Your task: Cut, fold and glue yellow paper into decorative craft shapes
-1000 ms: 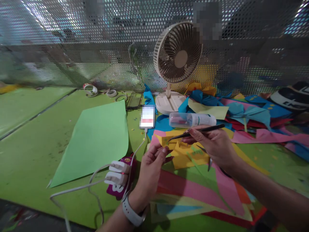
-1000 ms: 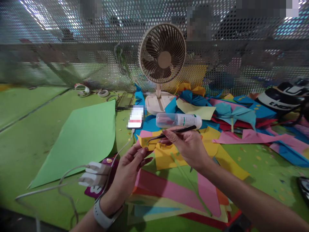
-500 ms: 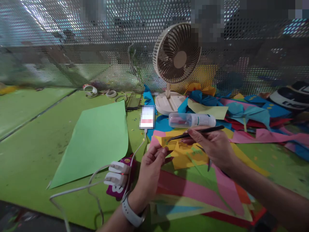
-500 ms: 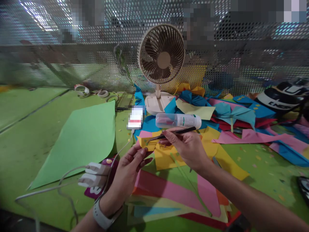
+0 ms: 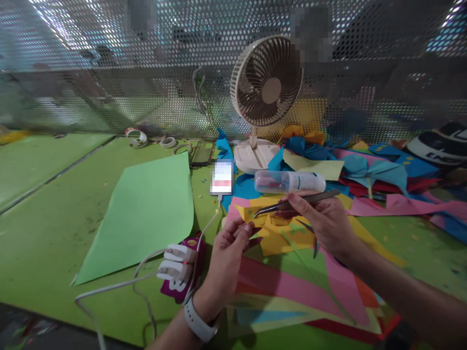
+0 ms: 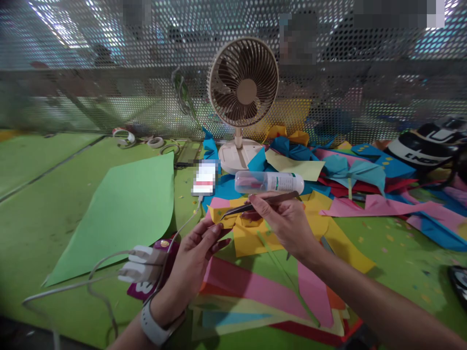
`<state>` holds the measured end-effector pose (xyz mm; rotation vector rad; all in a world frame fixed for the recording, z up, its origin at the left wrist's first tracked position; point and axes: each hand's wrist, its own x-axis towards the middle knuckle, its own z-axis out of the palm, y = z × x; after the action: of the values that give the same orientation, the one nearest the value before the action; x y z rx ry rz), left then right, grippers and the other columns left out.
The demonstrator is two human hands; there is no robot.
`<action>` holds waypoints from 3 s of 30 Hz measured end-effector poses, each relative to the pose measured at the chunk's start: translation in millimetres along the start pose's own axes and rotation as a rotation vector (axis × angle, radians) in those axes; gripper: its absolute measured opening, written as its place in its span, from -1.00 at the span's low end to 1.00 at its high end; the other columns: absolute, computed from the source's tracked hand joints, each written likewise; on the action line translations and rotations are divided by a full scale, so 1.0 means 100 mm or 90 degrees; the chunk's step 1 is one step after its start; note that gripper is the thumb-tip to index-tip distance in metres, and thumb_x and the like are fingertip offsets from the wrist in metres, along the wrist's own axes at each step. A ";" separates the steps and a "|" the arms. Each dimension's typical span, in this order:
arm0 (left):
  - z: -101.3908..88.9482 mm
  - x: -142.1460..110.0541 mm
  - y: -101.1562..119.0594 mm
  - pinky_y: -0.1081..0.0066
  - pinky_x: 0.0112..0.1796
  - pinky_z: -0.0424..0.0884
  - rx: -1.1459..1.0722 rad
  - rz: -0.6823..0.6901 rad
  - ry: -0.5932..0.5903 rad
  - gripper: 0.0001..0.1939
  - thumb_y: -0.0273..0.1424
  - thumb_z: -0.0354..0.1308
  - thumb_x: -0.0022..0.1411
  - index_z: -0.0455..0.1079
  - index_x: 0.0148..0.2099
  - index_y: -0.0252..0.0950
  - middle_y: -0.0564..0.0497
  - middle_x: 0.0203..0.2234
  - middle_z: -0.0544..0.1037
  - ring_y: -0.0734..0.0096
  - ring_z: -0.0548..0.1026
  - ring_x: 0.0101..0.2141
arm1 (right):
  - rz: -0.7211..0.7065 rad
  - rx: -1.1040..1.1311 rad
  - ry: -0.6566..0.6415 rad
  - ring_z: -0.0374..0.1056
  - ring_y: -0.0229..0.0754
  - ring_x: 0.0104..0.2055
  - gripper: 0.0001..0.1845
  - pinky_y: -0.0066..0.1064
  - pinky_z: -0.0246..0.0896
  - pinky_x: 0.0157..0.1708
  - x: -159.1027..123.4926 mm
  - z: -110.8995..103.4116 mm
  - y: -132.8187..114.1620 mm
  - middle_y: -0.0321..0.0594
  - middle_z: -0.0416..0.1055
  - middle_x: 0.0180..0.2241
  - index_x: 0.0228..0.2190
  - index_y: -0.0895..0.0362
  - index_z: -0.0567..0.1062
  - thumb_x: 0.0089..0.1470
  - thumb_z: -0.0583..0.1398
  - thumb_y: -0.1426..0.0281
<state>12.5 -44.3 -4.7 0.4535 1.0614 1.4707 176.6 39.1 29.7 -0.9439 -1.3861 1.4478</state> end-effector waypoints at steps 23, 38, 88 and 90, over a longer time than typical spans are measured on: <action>-0.01 -0.01 -0.01 0.47 -0.30 0.48 0.013 0.007 -0.023 -0.84 -0.41 0.23 0.11 0.47 -0.20 -0.25 0.07 -0.38 0.52 0.48 0.50 -0.34 | 0.018 -0.021 0.015 0.51 -0.10 -0.43 -0.74 -0.33 0.50 -0.36 0.02 -0.01 0.01 -0.26 0.55 -0.45 -0.40 0.08 0.53 -0.08 0.29 0.16; -0.01 -0.01 -0.02 0.40 -0.25 0.48 0.013 0.009 -0.041 -0.82 -0.41 0.20 0.15 0.47 -0.15 -0.23 0.05 -0.37 0.49 0.44 0.47 -0.30 | 0.033 0.067 0.034 0.51 -0.11 -0.43 -0.76 -0.35 0.50 -0.43 0.02 0.05 0.09 -0.19 0.56 -0.40 -0.40 0.13 0.54 -0.05 0.29 0.21; -0.01 -0.01 -0.02 0.49 -0.35 0.49 0.076 0.106 0.026 -0.85 -0.36 0.29 0.04 0.49 -0.29 -0.28 0.09 -0.43 0.54 0.50 0.50 -0.41 | -0.314 -0.462 -0.093 0.38 -0.10 -0.10 -0.70 -0.22 0.26 -0.10 0.05 0.02 -0.01 -0.20 0.49 -0.17 -0.06 0.00 0.43 0.18 0.07 0.37; -0.01 -0.01 -0.02 0.46 -0.35 0.49 0.094 0.114 0.025 -0.83 -0.36 0.29 0.02 0.48 -0.28 -0.28 0.07 -0.42 0.55 0.45 0.51 -0.38 | -0.307 -0.501 -0.162 0.38 -0.10 -0.13 -0.74 -0.25 0.25 -0.14 0.08 0.07 -0.03 -0.19 0.49 -0.19 -0.11 0.03 0.45 0.16 0.10 0.35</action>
<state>13.3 -46.1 -6.4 0.6400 1.1895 1.5693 167.3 44.8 33.8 -0.8048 -2.2653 0.6570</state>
